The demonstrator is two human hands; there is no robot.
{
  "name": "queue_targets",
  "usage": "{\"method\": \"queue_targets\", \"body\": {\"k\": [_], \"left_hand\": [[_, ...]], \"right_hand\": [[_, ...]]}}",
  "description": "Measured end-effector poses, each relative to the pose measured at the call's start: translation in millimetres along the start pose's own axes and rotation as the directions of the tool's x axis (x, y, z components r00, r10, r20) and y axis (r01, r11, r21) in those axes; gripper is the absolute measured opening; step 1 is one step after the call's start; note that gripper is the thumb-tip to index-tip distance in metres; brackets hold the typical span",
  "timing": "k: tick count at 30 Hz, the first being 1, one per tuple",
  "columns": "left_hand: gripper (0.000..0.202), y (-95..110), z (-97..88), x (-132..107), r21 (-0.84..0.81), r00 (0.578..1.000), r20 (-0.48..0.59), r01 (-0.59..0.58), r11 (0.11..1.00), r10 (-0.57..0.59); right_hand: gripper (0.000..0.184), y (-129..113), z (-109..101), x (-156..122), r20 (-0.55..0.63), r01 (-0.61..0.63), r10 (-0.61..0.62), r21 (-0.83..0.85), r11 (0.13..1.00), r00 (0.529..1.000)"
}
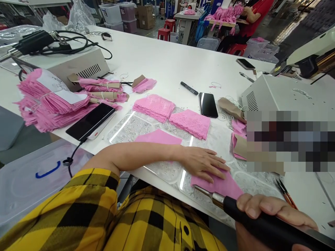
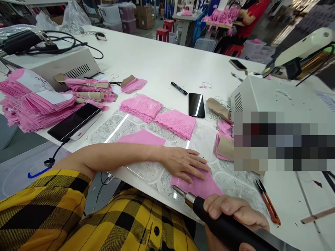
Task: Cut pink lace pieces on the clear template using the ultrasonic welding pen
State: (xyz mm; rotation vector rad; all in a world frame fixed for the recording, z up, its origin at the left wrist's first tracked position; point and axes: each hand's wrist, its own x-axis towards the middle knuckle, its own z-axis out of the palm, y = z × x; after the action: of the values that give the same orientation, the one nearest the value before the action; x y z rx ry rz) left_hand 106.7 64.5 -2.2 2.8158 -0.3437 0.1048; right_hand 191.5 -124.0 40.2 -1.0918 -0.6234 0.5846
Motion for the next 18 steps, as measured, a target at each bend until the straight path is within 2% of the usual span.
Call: {"method": "queue_targets", "body": {"k": [4, 10, 13, 18], "left_hand": [[0.047, -0.2, -0.7, 0.4, -0.029, 1.0, 0.014, -0.013, 1.0, 0.013], [0.045, 0.2, -0.9, 1.0, -0.126, 0.998, 0.051, 0.049, 0.991, -0.043], [0.045, -0.2, -0.5, 0.6, -0.09, 0.999, 0.032, 0.024, 0.996, -0.022], [0.044, -1.6, 4.0, -0.9, 0.006, 0.998, -0.059, -0.033, 0.999, 0.033]], "right_hand": [[0.023, 2.7, 2.1, 2.0, 0.008, 0.057, -0.057, 0.008, 0.998, 0.998], [0.023, 4.6, 8.0, 4.6, 0.015, 0.046, -0.046, -0.008, 0.999, 0.999], [0.02, 5.9, 6.0, 6.2, 0.046, 0.063, -0.062, -0.016, 0.998, 0.997], [0.012, 8.7, 1.1, 9.1, 0.122, 0.126, -0.125, 0.0, 0.992, 0.985]]}}
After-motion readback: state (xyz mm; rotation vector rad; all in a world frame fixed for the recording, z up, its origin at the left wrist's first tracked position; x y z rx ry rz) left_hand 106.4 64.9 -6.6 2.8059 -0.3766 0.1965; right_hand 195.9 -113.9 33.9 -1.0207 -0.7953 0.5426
